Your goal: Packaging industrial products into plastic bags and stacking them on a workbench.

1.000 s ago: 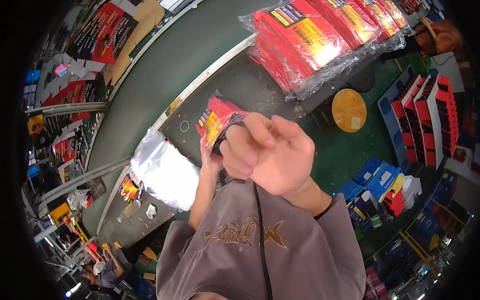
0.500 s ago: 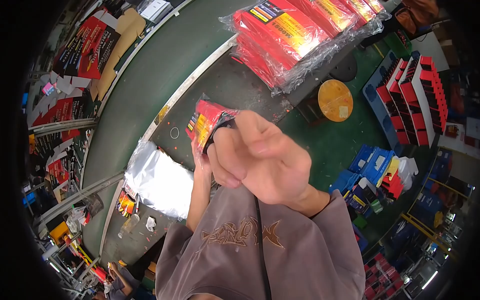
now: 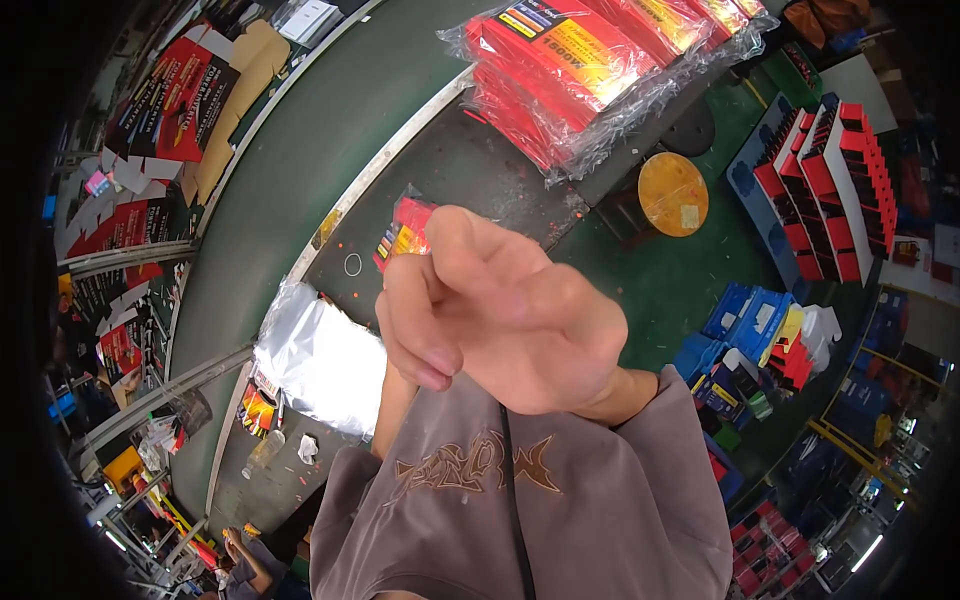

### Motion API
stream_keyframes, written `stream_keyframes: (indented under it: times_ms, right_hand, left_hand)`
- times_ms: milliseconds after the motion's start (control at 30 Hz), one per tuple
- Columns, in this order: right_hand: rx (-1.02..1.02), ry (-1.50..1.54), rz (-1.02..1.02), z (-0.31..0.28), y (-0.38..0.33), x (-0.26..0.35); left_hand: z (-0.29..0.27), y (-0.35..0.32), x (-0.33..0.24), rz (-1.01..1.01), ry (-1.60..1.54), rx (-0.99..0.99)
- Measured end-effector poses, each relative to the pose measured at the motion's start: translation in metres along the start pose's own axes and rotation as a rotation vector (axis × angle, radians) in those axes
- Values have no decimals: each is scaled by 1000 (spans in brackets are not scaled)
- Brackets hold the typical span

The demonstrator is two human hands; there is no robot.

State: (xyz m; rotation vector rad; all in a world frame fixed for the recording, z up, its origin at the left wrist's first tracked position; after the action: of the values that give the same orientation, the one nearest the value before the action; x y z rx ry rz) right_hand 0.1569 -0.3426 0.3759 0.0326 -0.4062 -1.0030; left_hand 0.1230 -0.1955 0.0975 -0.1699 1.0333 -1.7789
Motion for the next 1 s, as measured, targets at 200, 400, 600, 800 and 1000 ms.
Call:
stream_keyframes:
  times_ms: [200,400,600,800,1000]
  right_hand:
    - [-17,-106,-28,-2,1,1]
    - [-49,-118,-91,-3,4,7]
    - [-41,-134,-63,-2,6,4]
    - [-146,-83,-46,1,1,2]
    - [-214,-54,-148,8,-30,15]
  left_hand:
    - [-6,3,6,-15,-30,6]
    - [-12,5,9,-3,-28,-26]
    - [-24,7,8,-24,-16,3]
    - [-18,11,14,88,-62,-68]
    - [-51,26,41,165,103,-197]
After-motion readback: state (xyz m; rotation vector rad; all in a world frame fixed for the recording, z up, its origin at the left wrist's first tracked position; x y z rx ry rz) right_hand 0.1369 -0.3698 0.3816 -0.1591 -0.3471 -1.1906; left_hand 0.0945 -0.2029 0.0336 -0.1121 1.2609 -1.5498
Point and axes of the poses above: each hand's wrist, its own y-axis towards the middle knuckle, its own z-axis out of the palm, x = y × z, the point moved 5 cm from there along y, towards the middle knuckle, and after that the axes turned 3 degrees about z, right-handed, at the moved point
